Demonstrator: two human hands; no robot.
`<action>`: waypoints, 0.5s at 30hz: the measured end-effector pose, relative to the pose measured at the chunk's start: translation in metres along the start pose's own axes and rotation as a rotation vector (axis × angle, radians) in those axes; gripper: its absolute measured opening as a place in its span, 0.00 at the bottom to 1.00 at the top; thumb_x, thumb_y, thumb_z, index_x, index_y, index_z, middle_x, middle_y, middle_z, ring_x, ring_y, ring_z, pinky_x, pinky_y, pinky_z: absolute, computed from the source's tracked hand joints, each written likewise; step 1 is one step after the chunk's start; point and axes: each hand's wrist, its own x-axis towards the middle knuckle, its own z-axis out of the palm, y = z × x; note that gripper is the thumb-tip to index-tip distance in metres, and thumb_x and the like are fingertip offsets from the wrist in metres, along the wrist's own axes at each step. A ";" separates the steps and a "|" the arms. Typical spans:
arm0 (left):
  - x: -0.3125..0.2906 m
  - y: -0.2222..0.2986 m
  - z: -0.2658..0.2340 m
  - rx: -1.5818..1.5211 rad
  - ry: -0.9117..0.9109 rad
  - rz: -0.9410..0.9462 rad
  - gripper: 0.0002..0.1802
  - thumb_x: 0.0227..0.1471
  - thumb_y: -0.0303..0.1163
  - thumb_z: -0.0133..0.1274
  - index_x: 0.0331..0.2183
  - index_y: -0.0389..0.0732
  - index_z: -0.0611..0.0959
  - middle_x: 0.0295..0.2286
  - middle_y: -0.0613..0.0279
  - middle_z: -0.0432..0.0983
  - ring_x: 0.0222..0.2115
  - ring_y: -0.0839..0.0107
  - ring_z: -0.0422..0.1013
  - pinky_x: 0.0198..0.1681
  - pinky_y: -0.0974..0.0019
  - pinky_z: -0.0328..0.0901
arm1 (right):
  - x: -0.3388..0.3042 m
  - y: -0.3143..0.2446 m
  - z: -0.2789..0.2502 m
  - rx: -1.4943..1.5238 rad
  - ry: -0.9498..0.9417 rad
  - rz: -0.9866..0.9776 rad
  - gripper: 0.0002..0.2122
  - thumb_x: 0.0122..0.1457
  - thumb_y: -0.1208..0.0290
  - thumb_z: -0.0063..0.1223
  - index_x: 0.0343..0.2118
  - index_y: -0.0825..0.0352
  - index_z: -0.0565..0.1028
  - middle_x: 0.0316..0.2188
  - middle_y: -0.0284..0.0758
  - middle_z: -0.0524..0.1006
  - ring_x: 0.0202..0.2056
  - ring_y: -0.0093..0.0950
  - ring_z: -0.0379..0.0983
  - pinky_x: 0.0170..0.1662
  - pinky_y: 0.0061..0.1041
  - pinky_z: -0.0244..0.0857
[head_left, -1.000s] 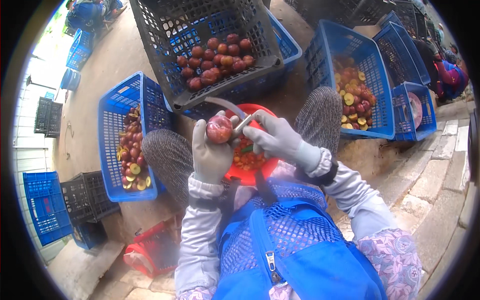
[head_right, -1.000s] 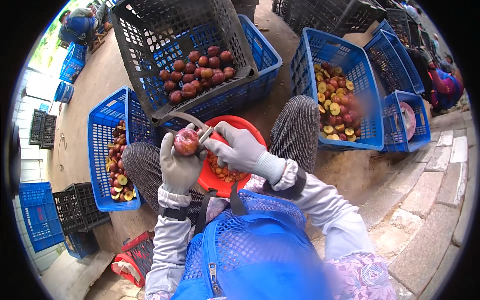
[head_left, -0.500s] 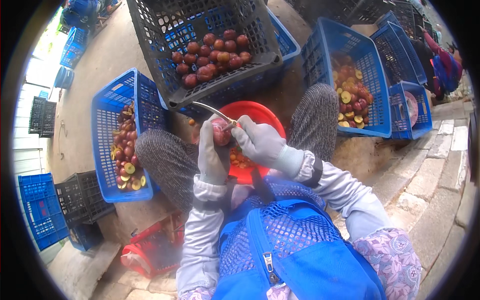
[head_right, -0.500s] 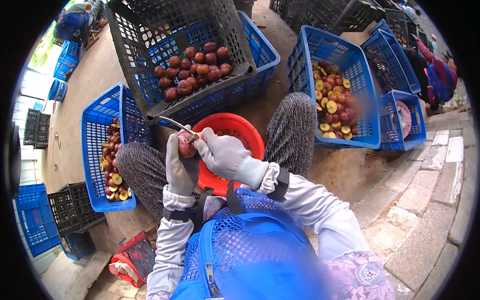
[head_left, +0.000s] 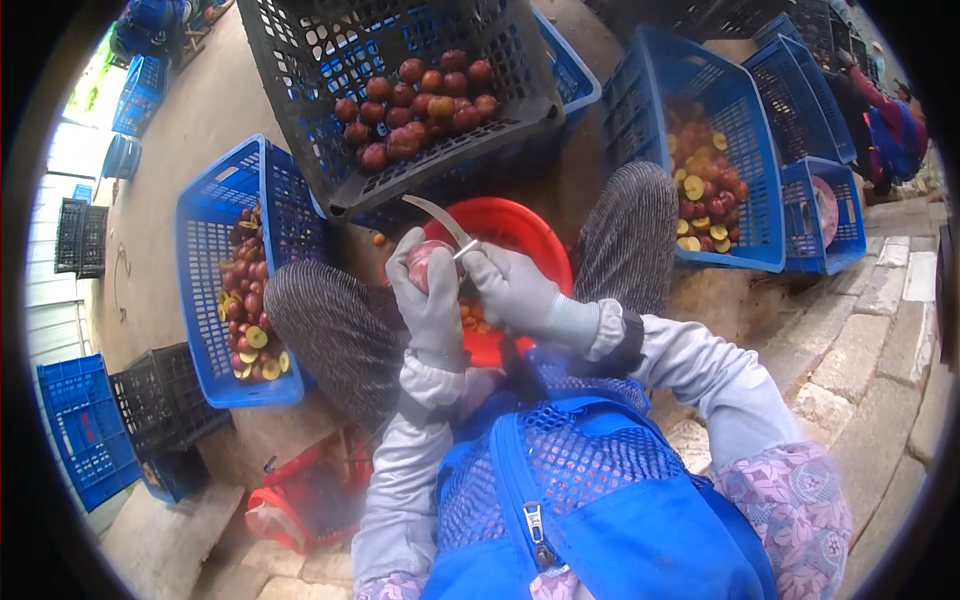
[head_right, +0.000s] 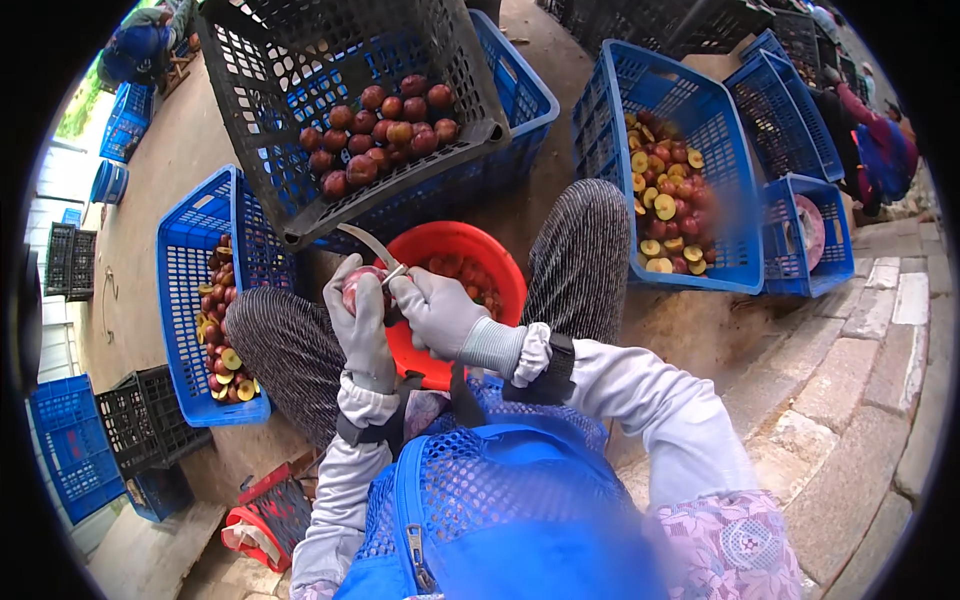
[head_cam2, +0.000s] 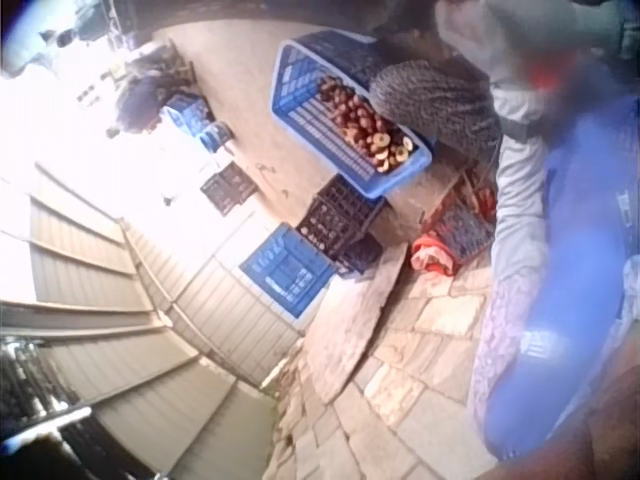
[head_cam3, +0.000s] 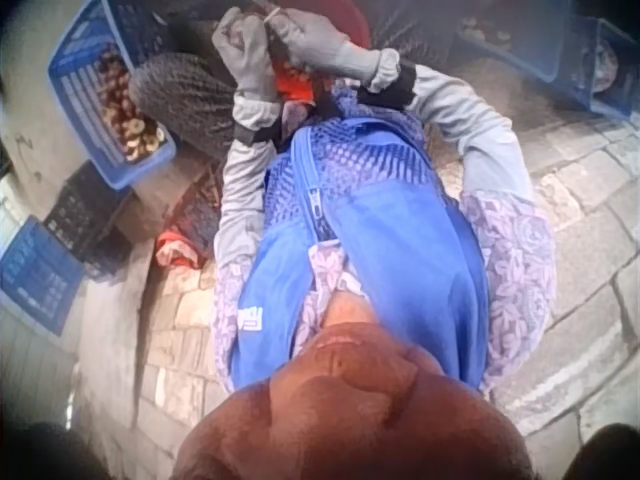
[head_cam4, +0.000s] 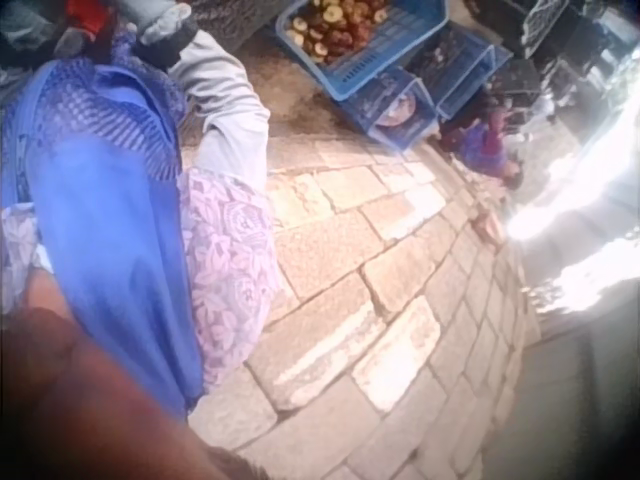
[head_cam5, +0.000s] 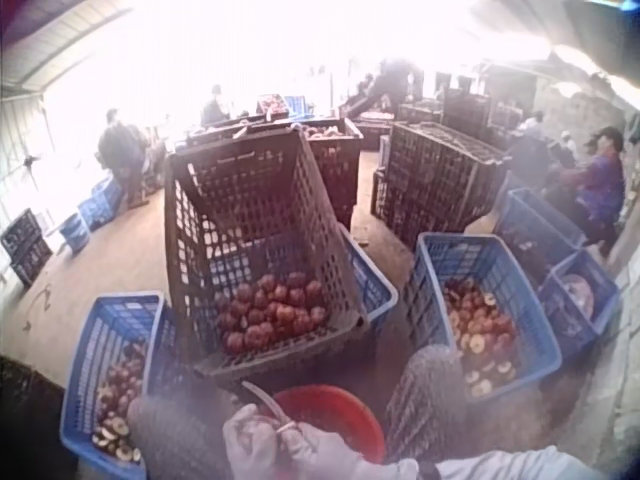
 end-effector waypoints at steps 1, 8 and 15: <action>0.003 -0.005 -0.001 0.100 0.005 0.073 0.21 0.55 0.35 0.48 0.47 0.34 0.66 0.40 0.56 0.66 0.35 0.75 0.68 0.39 0.73 0.66 | 0.004 0.010 0.004 -0.225 0.168 -0.341 0.21 0.63 0.50 0.30 0.33 0.65 0.68 0.14 0.31 0.67 0.12 0.23 0.63 0.16 0.24 0.58; -0.002 0.008 0.006 -0.069 0.013 -0.051 0.19 0.56 0.38 0.45 0.45 0.36 0.68 0.36 0.61 0.69 0.34 0.78 0.67 0.39 0.74 0.63 | 0.000 -0.016 -0.008 0.260 -0.157 0.334 0.23 0.63 0.47 0.28 0.30 0.64 0.67 0.11 0.27 0.62 0.08 0.18 0.56 0.10 0.19 0.50; -0.001 0.024 0.000 -0.771 -0.282 -0.361 0.30 0.56 0.53 0.40 0.47 0.35 0.70 0.36 0.55 0.73 0.35 0.69 0.69 0.43 0.68 0.63 | -0.005 -0.021 -0.027 1.101 -0.776 0.235 0.25 0.65 0.50 0.24 0.29 0.67 0.70 0.07 0.23 0.57 0.06 0.14 0.50 0.08 0.16 0.46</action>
